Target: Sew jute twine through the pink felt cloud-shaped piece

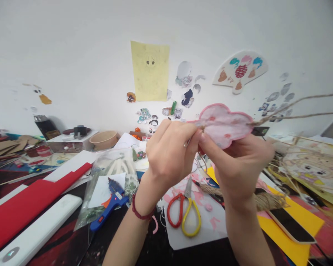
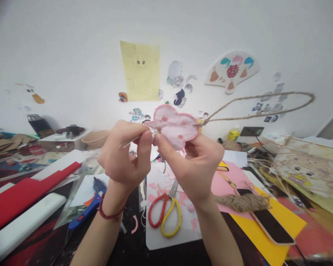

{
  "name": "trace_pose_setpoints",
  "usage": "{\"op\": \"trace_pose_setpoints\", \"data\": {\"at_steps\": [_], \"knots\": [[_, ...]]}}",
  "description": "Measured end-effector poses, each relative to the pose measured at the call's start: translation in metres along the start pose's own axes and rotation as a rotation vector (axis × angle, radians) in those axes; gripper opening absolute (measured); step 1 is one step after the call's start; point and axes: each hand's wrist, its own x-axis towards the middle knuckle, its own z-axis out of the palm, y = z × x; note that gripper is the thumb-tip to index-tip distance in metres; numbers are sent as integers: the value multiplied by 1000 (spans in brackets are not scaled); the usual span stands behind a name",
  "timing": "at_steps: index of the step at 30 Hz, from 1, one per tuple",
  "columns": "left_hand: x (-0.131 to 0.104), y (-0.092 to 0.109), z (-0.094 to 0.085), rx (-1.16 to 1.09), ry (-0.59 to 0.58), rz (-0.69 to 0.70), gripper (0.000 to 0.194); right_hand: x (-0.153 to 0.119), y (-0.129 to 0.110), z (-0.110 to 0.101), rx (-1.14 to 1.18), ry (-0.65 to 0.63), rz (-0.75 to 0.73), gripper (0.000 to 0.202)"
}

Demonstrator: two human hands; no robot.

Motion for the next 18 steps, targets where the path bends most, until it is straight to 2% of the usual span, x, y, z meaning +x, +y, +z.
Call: {"op": "trace_pose_setpoints", "data": {"at_steps": [10,15,18], "knots": [[2,1,-2,105,-65,30,8,0,2,2,-26,19,-54,16],[0,5,-4,123,-107,-82,6,-1,5,0,-83,39,-54,21],[-1,8,-4,110,-80,-121,3,-2,5,-2,-86,35,-65,18]]}}
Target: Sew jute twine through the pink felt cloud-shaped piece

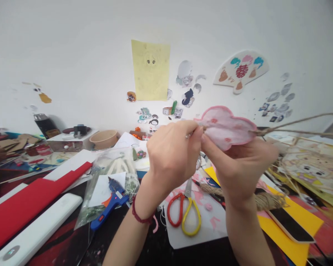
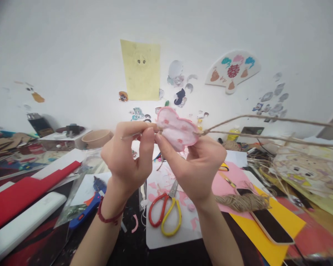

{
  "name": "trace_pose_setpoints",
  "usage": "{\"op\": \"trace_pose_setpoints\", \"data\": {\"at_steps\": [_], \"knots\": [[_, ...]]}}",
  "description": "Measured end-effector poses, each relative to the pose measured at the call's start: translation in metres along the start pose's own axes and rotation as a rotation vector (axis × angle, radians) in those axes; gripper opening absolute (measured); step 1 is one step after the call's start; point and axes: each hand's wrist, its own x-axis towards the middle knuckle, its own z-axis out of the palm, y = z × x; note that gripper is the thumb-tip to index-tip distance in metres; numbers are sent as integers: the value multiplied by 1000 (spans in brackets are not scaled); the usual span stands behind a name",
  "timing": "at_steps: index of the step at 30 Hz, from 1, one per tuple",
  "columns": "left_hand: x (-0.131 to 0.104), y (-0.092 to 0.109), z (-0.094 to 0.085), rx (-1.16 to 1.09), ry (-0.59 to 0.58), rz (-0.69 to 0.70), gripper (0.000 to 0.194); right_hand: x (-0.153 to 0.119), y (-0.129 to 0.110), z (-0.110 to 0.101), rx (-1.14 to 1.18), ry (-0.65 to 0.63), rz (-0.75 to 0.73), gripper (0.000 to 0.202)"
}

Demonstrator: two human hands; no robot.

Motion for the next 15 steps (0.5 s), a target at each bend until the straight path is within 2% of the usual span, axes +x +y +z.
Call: {"op": "trace_pose_setpoints", "data": {"at_steps": [6,10,15], "knots": [[-1,2,2,-56,51,-29,7,1,-3,-2,90,-90,41,11],[-1,3,3,-77,73,2,8,3,-2,0,176,-99,44,7],[0,3,3,-75,40,28,11,3,-1,2,191,-83,-6,15]]}}
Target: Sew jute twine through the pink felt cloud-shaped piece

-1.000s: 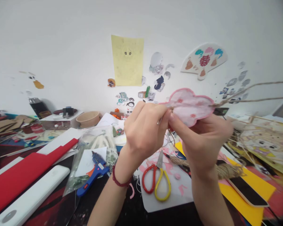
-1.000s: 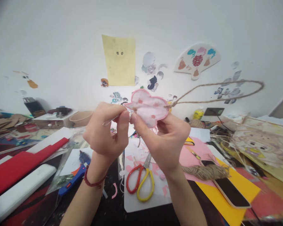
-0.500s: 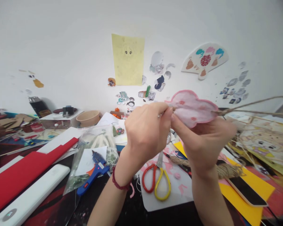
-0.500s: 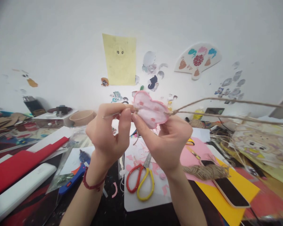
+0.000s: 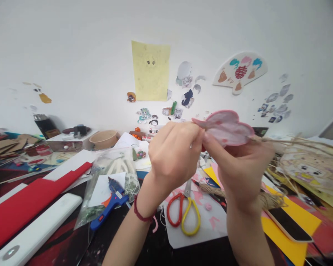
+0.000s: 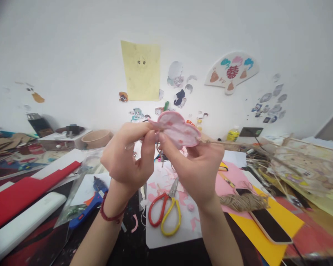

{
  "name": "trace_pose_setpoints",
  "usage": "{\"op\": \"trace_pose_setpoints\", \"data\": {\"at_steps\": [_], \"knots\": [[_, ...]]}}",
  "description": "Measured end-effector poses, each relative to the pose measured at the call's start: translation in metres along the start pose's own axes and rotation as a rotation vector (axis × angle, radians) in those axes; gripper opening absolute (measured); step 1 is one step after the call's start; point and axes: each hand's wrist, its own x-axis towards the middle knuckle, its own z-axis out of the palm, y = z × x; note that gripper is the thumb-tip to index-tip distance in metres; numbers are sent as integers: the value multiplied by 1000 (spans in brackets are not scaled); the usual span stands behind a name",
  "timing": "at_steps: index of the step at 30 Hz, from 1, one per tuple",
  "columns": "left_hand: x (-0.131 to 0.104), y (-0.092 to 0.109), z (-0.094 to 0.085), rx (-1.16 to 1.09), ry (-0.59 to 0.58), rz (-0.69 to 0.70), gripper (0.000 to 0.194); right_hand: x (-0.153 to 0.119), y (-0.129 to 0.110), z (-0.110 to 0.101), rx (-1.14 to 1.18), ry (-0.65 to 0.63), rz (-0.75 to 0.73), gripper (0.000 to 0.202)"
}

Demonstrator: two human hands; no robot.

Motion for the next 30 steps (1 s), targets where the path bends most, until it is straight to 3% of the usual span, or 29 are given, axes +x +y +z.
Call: {"op": "trace_pose_setpoints", "data": {"at_steps": [6,11,21,30], "knots": [[-1,-2,0,133,18,152,6,-1,-1,3,-105,60,-121,23],[-5,-5,2,197,41,174,5,-3,1,7,-130,74,-203,27],[-6,2,5,-53,144,-28,5,-1,0,5,-87,114,28,16],[-4,2,4,-63,89,25,6,-2,2,3,-21,93,66,19]]}}
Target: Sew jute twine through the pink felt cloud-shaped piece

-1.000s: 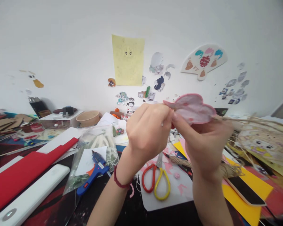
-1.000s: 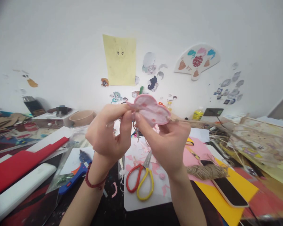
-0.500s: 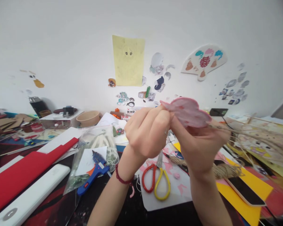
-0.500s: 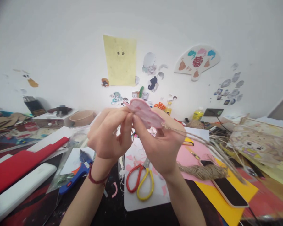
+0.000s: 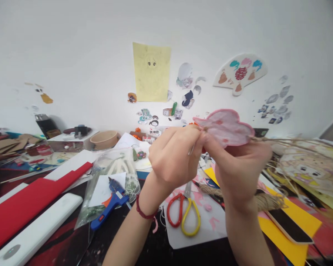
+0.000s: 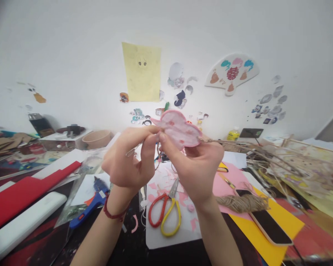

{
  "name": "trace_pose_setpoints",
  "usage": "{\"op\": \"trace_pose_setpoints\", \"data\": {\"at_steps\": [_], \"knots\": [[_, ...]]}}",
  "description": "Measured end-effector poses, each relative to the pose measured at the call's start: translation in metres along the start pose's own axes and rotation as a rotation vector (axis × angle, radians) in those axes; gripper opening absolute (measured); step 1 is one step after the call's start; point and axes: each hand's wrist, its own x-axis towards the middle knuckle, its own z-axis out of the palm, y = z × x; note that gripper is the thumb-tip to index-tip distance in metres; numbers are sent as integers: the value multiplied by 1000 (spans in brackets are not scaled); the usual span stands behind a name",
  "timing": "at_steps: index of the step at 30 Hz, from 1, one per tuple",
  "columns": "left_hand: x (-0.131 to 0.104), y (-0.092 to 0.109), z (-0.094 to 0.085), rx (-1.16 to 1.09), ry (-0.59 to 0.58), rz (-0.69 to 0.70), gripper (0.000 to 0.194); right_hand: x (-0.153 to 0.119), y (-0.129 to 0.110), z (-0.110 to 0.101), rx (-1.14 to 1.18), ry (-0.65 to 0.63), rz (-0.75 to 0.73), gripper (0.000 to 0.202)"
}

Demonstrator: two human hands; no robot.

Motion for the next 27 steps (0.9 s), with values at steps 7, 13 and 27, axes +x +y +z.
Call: {"op": "trace_pose_setpoints", "data": {"at_steps": [7,13,27], "knots": [[-1,0,-2,3,-23,-5,7,0,-2,0,-35,18,23,27],[-1,-1,2,-2,-6,-6,7,0,-2,0,-20,25,1,19],[-2,-1,3,-40,37,11,8,0,-1,1,-30,24,-5,20]]}}
